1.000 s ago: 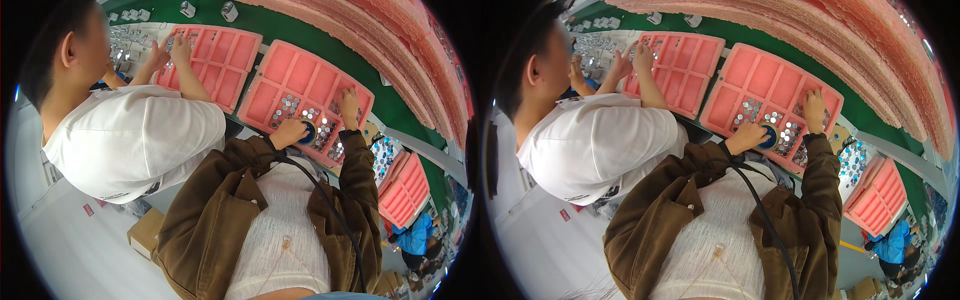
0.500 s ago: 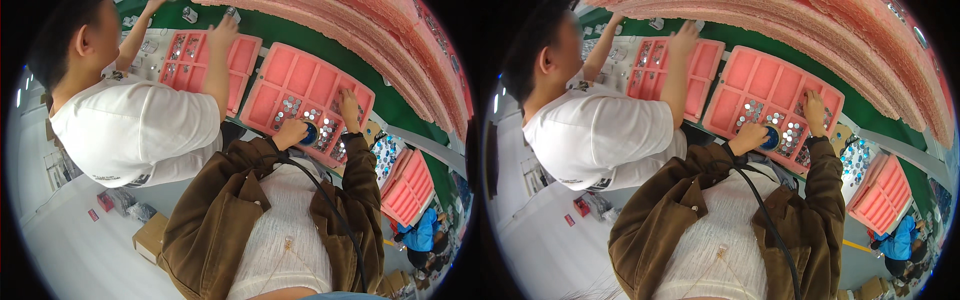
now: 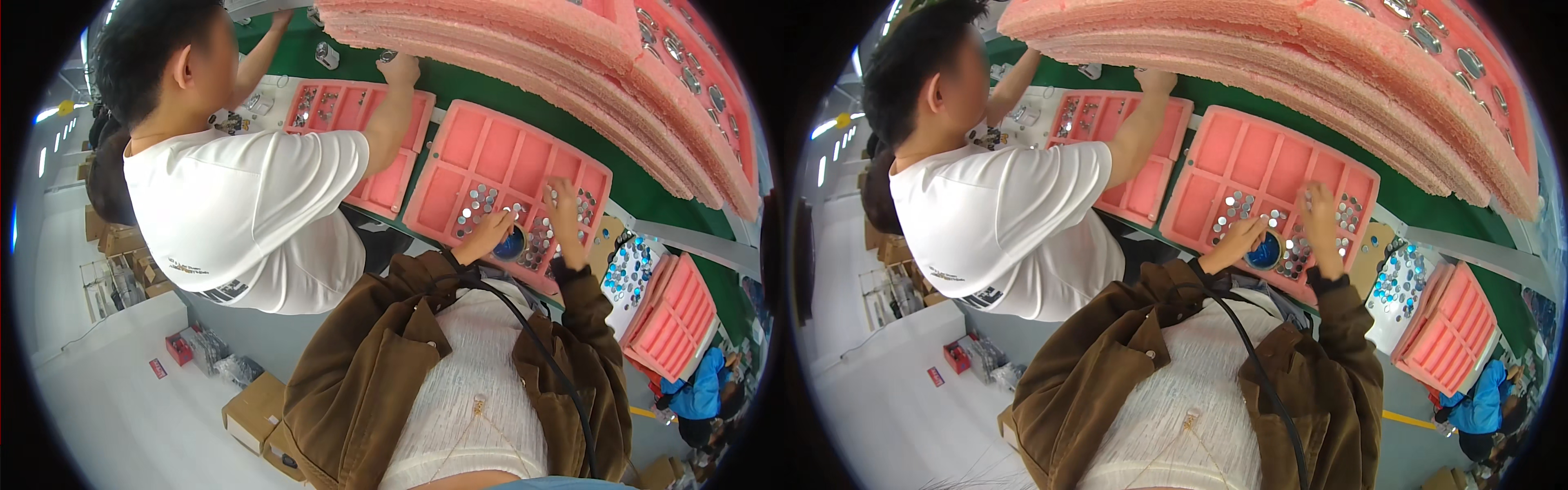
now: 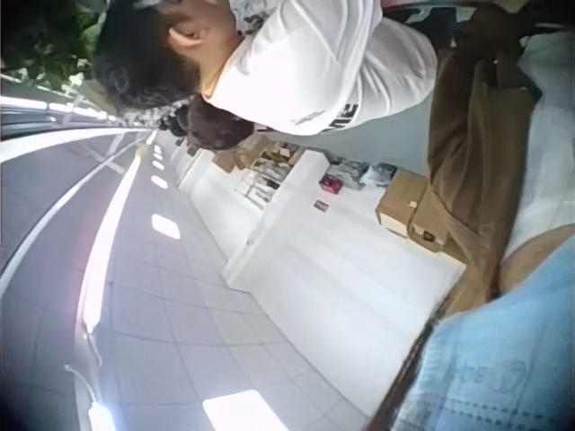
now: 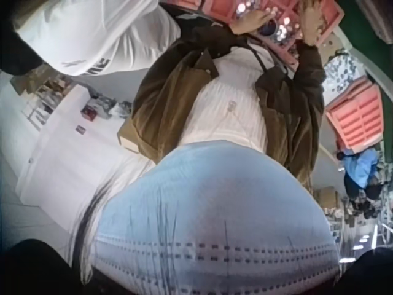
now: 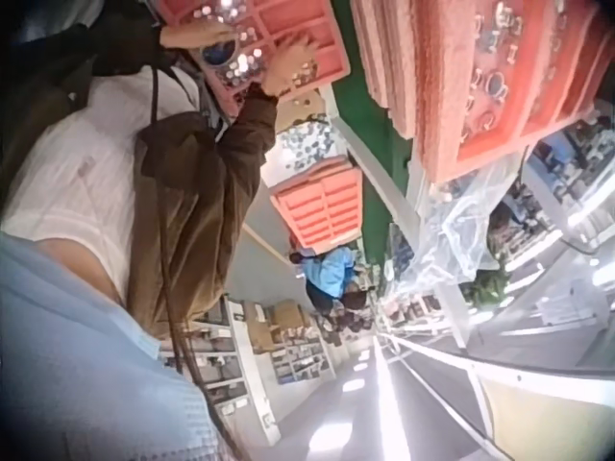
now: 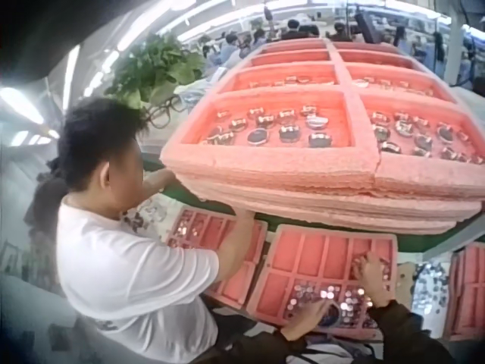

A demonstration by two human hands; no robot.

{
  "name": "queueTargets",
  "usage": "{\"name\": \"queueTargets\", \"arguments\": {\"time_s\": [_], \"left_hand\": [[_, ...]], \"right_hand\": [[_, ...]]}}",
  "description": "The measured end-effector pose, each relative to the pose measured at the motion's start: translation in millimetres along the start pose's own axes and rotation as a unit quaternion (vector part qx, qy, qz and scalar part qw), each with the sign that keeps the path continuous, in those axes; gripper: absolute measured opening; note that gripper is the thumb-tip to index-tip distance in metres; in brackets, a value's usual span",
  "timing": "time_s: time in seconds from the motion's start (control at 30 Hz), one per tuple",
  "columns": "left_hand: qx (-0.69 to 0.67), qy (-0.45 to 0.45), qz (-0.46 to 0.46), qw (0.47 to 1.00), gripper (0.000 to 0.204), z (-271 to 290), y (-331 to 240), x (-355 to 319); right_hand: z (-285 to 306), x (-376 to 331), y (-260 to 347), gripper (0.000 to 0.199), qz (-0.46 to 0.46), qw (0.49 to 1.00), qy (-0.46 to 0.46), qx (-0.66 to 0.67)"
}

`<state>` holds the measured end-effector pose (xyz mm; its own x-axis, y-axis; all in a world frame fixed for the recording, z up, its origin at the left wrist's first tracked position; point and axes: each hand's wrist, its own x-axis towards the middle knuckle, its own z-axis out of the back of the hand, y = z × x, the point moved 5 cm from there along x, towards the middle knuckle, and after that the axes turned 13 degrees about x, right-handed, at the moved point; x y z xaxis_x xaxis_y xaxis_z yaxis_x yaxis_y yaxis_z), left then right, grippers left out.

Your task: Assembling and sorting small electronics components into specialized trays at a manufacturing station.

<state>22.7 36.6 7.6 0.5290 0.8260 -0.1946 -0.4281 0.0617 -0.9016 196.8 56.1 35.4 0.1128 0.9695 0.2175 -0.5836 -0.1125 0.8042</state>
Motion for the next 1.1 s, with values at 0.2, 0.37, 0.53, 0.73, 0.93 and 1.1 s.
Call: {"name": "queueTargets", "arguments": {"time_s": [0.2, 0.37, 0.53, 0.73, 0.93, 1.1], "left_hand": [[-0.503, -0.014, 0.243, 0.829, 0.046, -12, 13, 6], [-0.483, 0.046, 0.225, 0.845, 0.052, -8, 15, 4], [-0.536, 0.087, 0.167, 0.823, 0.046, -9, 6, 3], [-0.516, 0.097, 0.192, 0.829, 0.035, 0, 1, -7], [-0.538, 0.102, 0.176, 0.818, 0.027, -1, -1, -9], [-0.479, 0.122, 0.117, 0.861, 0.023, 6, -18, -5]], "right_hand": [[-17, -39, 108, 0.022, 0.065, 0.996, 0.057, 0.038], [-27, -51, 114, 0.021, 0.088, 0.992, 0.094, 0.007], [-25, -47, 122, 0.018, 0.119, 0.989, 0.088, 0.008], [-25, -49, 121, 0.017, 0.111, 0.991, 0.063, 0.030], [-20, -49, 114, 0.016, 0.082, 0.995, 0.006, 0.049], [-10, -47, 85, 0.013, -0.076, 0.985, -0.061, 0.141]]}}
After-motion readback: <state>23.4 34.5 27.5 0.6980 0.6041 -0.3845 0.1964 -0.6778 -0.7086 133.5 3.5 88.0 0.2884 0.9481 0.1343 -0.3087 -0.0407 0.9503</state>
